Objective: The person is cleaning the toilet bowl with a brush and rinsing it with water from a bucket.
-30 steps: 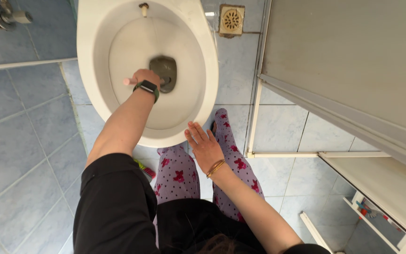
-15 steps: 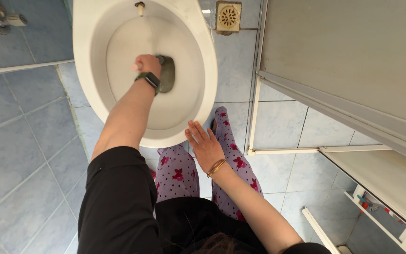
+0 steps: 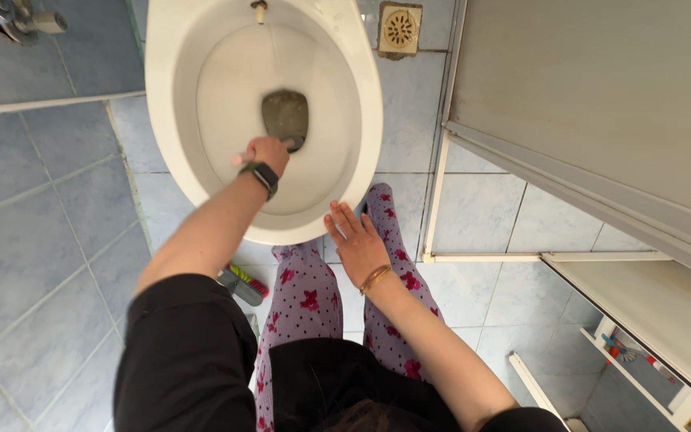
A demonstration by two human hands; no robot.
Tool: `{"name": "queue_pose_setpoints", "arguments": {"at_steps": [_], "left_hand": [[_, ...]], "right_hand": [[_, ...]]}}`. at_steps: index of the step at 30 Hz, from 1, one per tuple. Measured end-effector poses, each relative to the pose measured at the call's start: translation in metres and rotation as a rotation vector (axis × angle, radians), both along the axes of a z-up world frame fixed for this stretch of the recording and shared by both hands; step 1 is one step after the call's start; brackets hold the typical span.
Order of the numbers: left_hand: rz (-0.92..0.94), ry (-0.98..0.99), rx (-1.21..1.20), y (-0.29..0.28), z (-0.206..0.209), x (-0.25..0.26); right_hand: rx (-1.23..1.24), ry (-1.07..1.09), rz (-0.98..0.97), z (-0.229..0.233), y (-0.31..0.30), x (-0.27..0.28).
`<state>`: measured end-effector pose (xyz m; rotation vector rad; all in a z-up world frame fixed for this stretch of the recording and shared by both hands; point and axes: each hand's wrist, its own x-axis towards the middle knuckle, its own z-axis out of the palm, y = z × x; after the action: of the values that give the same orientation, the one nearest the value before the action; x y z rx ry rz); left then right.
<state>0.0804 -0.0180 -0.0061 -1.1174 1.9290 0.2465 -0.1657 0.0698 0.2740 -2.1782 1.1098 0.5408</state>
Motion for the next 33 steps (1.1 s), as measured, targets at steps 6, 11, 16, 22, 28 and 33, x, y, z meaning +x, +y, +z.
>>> {"name": "queue_pose_setpoints", "arguments": {"at_steps": [6,11,16,22,28,33], "left_hand": [[0.034,-0.111,-0.336,0.037,-0.054,-0.023],[0.24,-0.187,-0.402,0.016,-0.108,-0.042],[0.379,-0.211,-0.349,-0.005,-0.104,-0.046],[0.592,0.001,-0.014,-0.004,-0.011,-0.026],[1.194,0.537,-0.145,0.023,0.033,-0.011],[1.851,0.653,-0.098,0.006,0.122,-0.03]], "right_hand": [[0.0,0.029,0.033,0.002,-0.001,0.002],[-0.028,0.009,0.013,0.001,-0.004,0.003],[-0.055,-0.014,0.002,-0.008,0.004,0.0],[-0.042,-0.011,0.027,-0.007,-0.004,0.006],[-0.042,0.022,0.038,0.01,-0.007,0.013],[0.009,0.072,0.074,0.009,-0.005,0.01]]}}
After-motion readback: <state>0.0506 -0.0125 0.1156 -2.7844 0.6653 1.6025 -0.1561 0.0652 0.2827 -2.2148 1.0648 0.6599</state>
